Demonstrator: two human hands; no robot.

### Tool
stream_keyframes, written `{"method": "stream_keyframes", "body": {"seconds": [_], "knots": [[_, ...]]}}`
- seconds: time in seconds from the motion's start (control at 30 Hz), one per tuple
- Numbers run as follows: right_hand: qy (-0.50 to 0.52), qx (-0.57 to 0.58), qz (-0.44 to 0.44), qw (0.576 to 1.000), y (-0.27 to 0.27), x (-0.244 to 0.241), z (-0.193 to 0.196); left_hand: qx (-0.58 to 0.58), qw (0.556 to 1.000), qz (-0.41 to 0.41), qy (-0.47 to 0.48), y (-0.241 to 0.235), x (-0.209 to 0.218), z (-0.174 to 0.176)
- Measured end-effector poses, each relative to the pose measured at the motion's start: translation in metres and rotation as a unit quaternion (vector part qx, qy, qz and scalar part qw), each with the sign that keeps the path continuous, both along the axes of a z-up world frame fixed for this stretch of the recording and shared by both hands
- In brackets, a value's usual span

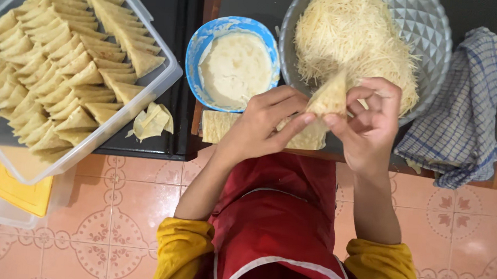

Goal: The person folds thin pastry sheets into cone shapes, fills them with shredded ingredients from a metal bowl, and seals the edges. The completed samosas are placed into a large plastic container. The person repeats this process continuously.

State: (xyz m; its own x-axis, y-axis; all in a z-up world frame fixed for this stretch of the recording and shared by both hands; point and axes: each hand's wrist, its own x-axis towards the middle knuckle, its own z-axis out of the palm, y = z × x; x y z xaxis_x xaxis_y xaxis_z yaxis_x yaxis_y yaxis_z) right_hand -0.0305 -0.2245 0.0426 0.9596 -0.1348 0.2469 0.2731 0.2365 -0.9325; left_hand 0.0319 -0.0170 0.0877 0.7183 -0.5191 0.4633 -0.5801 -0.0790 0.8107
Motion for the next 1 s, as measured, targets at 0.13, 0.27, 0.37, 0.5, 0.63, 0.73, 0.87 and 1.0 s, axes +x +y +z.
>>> {"method": "stream_keyframes", "body": {"seconds": [0.13,0.27,0.37,0.5,0.63,0.73,0.87,1.0], "knots": [[0.028,-0.006,-0.033,0.999,0.013,-0.004,0.001,0.031,0.999,0.028,0.030,0.019,-0.006,-0.012],[-0.029,-0.150,0.020,0.988,0.022,0.005,-0.003,0.038,0.998,0.033,0.036,0.046,-0.020,-0.026],[-0.034,-0.350,0.138,0.926,0.036,0.004,0.002,0.022,0.982,0.002,0.190,0.072,-0.024,-0.042],[-0.098,-0.444,0.246,0.856,0.068,0.009,0.007,0.046,0.968,-0.076,0.233,0.104,-0.027,-0.081],[-0.060,-0.421,0.175,0.888,0.095,0.060,-0.012,-0.017,0.950,-0.058,0.306,0.136,-0.041,-0.114],[-0.133,-0.533,0.134,0.825,0.112,0.108,-0.035,-0.066,0.932,0.005,0.358,0.145,-0.052,-0.122],[-0.183,-0.668,0.105,0.714,0.138,0.151,-0.070,-0.191,0.899,0.008,0.394,0.146,-0.060,-0.123],[-0.132,-0.707,0.124,0.683,0.135,0.170,-0.060,-0.226,0.895,0.034,0.383,0.141,-0.061,-0.126]]}}
